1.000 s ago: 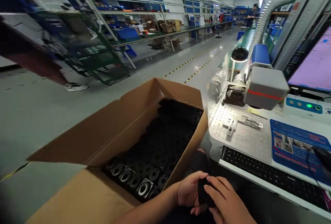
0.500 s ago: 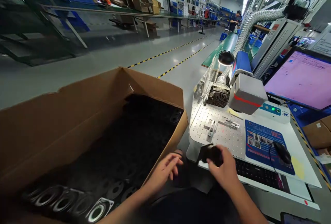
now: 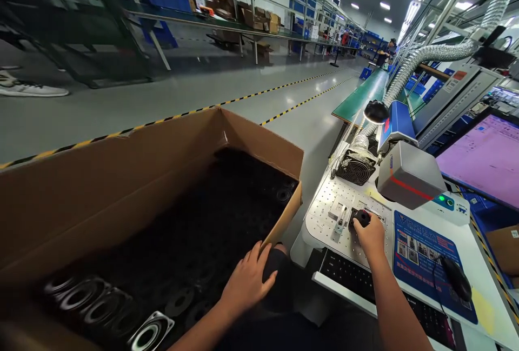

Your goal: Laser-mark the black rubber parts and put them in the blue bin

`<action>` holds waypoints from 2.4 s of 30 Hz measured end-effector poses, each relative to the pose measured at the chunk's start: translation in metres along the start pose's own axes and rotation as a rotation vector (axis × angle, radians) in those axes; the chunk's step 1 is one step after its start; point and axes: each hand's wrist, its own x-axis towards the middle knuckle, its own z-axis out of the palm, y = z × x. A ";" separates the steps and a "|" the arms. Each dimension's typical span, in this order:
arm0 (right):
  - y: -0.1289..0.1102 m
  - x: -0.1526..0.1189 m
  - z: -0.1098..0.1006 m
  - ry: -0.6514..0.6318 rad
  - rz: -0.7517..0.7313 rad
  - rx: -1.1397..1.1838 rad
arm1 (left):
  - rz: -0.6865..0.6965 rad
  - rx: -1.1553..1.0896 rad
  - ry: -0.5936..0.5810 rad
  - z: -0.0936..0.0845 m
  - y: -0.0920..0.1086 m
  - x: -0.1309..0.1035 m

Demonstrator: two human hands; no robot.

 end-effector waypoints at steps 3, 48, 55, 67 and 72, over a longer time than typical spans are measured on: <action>0.004 0.005 0.006 0.014 -0.027 0.050 | -0.004 0.013 -0.010 -0.002 0.000 0.001; 0.039 -0.169 -0.006 0.120 0.107 0.366 | 0.039 0.144 -0.048 -0.004 0.009 0.003; 0.054 -0.210 0.010 0.043 0.053 0.317 | 0.039 0.081 -0.070 0.000 0.009 0.007; 0.077 -0.221 0.002 -0.008 0.129 0.176 | 0.016 -0.073 0.015 -0.002 -0.036 0.022; 0.085 -0.229 -0.026 0.029 0.256 0.116 | -0.104 0.088 0.175 -0.040 -0.108 0.101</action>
